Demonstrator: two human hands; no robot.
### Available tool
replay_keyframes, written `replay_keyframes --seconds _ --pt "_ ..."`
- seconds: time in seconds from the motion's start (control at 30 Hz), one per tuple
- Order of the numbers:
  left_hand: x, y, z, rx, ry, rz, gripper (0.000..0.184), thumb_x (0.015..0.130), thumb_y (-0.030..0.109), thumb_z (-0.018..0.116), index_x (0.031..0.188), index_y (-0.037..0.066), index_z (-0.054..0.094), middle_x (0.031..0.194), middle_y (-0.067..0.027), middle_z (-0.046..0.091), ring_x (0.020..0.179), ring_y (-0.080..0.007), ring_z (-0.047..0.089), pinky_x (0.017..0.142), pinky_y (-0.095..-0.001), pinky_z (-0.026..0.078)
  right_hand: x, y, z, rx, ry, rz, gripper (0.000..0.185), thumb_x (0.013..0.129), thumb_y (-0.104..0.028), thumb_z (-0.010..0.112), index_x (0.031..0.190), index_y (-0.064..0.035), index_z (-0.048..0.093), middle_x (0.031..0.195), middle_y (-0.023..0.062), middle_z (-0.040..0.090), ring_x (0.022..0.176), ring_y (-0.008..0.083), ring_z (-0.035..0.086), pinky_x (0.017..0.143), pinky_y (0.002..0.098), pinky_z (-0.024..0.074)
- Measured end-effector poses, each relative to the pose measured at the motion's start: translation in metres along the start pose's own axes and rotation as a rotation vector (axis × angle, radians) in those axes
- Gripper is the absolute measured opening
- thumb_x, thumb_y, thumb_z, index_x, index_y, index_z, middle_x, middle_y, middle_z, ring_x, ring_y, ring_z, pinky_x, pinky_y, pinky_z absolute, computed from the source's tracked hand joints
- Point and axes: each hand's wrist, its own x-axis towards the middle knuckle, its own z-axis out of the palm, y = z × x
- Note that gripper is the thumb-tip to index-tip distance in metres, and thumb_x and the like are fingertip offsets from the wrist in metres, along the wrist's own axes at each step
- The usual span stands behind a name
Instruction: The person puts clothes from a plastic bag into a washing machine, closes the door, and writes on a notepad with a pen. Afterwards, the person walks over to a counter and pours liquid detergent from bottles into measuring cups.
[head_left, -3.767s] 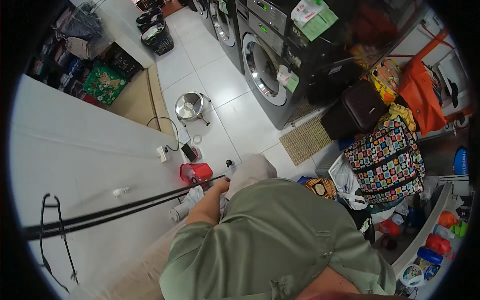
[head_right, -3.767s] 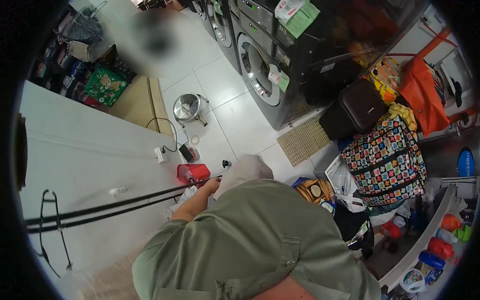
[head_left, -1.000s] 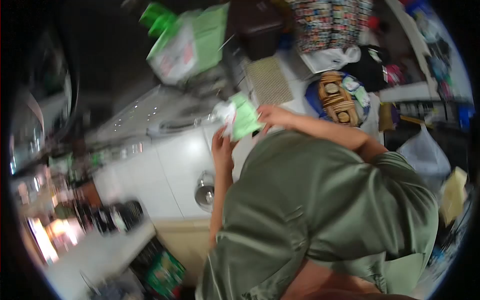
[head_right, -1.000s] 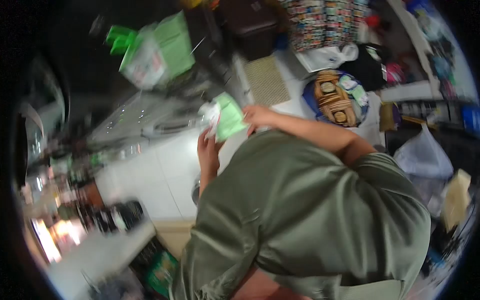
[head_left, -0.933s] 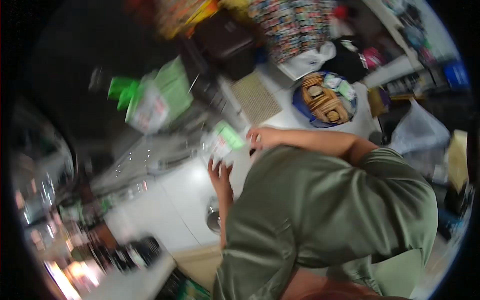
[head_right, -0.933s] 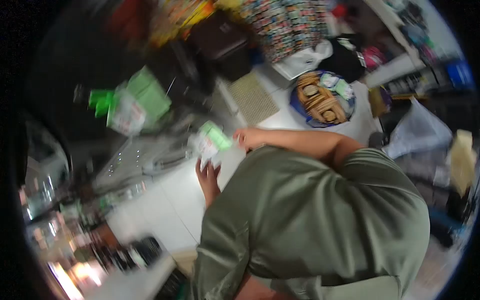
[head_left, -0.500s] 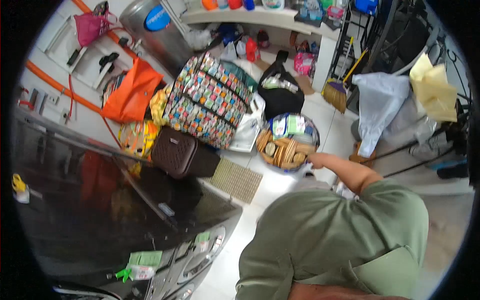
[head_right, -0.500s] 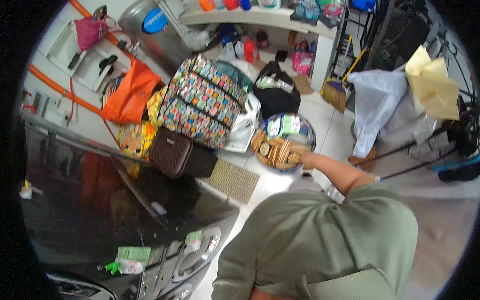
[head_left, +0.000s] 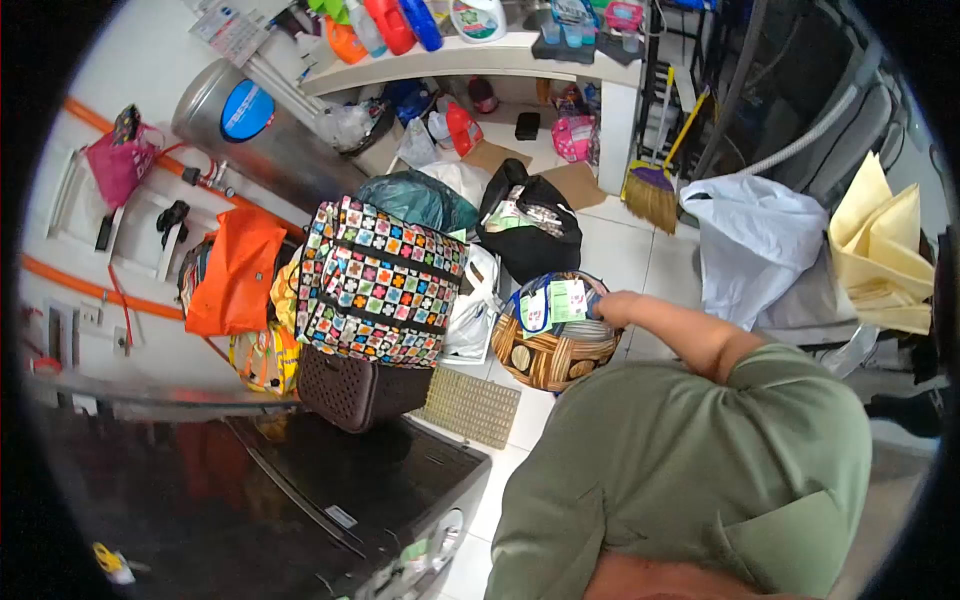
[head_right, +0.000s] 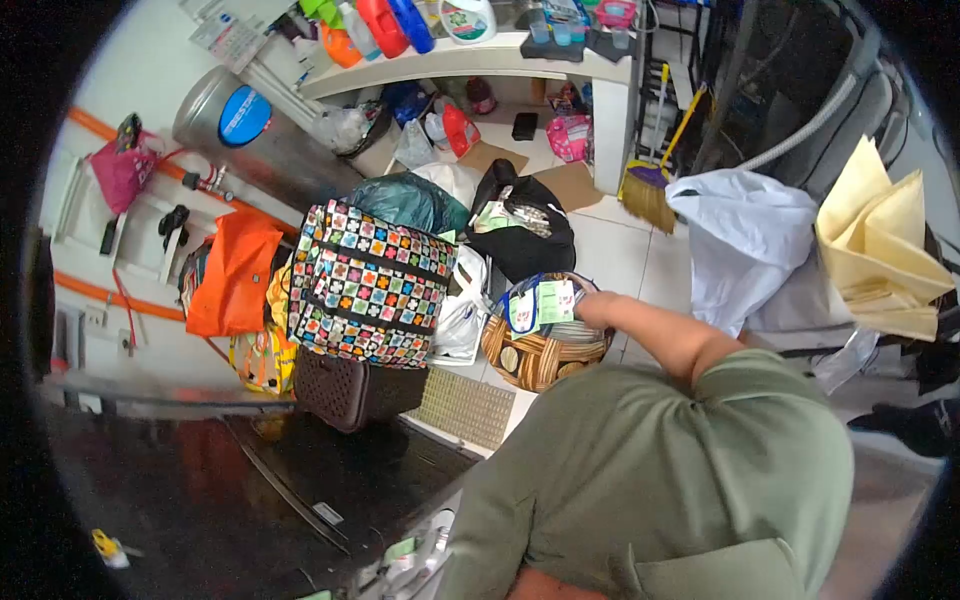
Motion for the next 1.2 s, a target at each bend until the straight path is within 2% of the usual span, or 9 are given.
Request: replay_keyframes --seconds 0.23,0.37,0.53,0.63,0.83,0.9,1.1,1.13,1.2 --pt "0.041 0.051 0.032 0.061 -0.04 0.0 0.057 0.091 0.012 0.057 0.141 0.008 0.029 0.118 -0.0149 0.051 0.101 -0.0244 0.058 0.079 -0.0361 0.051 0.006 0.112 -0.067 0.255 0.003 -0.113 0.05 0.076 -0.033 0.073 0.119 -0.011 0.062 0.11 0.0156 0.066 0.104 0.032 0.062 0.088 0.0419 0.0485" --pt "0.062 0.092 0.084 0.092 -0.06 -0.002 0.056 0.091 0.012 0.057 0.14 0.007 0.03 0.116 -0.0142 0.052 0.1 -0.024 0.058 0.078 -0.036 0.051 0.036 0.262 -0.12 0.089 0.206 0.376 0.036 0.074 -0.028 0.073 0.104 -0.0082 0.069 0.094 0.0173 0.069 0.09 0.0319 0.066 0.078 0.0417 0.0517" --pt "0.088 0.16 0.203 0.028 -0.016 0.004 0.054 0.092 0.013 0.056 0.139 0.007 0.032 0.114 -0.0135 0.053 0.098 -0.0235 0.059 0.077 -0.0358 0.051 0.043 0.384 -0.344 0.606 1.159 0.282 0.03 0.085 -0.029 0.066 0.1 -0.0039 0.069 0.085 0.0125 0.07 0.076 0.0251 0.067 0.07 0.0366 0.0515" --pt "0.084 0.203 0.285 -0.057 0.071 -0.011 0.053 0.092 0.013 0.056 0.139 0.006 0.033 0.113 -0.013 0.053 0.098 -0.0232 0.059 0.077 -0.0357 0.051 0.1 0.43 -0.505 0.928 1.412 -0.009 0.033 0.087 -0.034 0.065 0.101 -0.0047 0.069 0.085 0.0089 0.071 0.073 0.0205 0.066 0.069 0.0326 0.0513" --pt "0.009 0.271 0.395 -0.171 0.2 -0.086 0.051 0.092 0.014 0.056 0.138 0.005 0.035 0.111 -0.012 0.055 0.096 -0.0226 0.06 0.076 -0.0355 0.05 0.258 0.417 -0.709 0.487 1.343 -0.226 0.061 0.08 -0.045 0.071 0.118 0.0011 0.059 0.114 0.0195 0.064 0.105 0.0301 0.063 0.091 0.0381 0.0485" --pt "-0.014 0.284 0.413 -0.216 0.233 -0.077 0.05 0.093 0.015 0.056 0.137 0.005 0.035 0.11 -0.0117 0.055 0.095 -0.0224 0.06 0.076 -0.0355 0.05 0.315 0.413 -0.755 0.337 1.469 -0.103 0.066 0.078 -0.046 0.071 0.118 0.0045 0.056 0.117 0.0223 0.062 0.108 0.0344 0.061 0.093 0.0407 0.0475" --pt "-0.07 0.287 0.438 -0.409 0.457 -0.001 0.046 0.094 0.014 0.053 0.135 0.004 0.038 0.11 -0.0106 0.056 0.095 -0.0221 0.061 0.076 -0.0346 0.049 0.374 0.397 -0.794 0.428 1.098 -0.041 0.054 0.082 -0.041 0.07 0.117 -0.0014 0.057 0.116 0.02 0.063 0.109 0.0345 0.061 0.093 0.0426 0.047" --pt "-0.078 0.286 0.444 -0.367 0.462 -0.04 0.044 0.093 0.014 0.053 0.134 0.003 0.04 0.109 -0.0104 0.057 0.095 -0.022 0.061 0.076 -0.034 0.049 0.375 0.392 -0.795 0.401 1.105 -0.058 0.055 0.086 -0.032 0.067 0.133 -0.0087 0.052 0.107 0.0191 0.067 0.096 0.0299 0.066 0.085 0.0391 0.0497" --pt "-0.092 0.277 0.457 -0.301 0.461 -0.119 0.042 0.093 0.015 0.053 0.131 0.003 0.043 0.109 -0.011 0.058 0.095 -0.0229 0.061 0.078 -0.0341 0.049 0.331 0.364 -0.794 0.523 1.121 -0.18 0.035 0.081 -0.028 0.066 0.102 -0.0009 0.058 0.092 0.0229 0.065 0.087 0.0364 0.064 0.077 0.0413 0.0507"
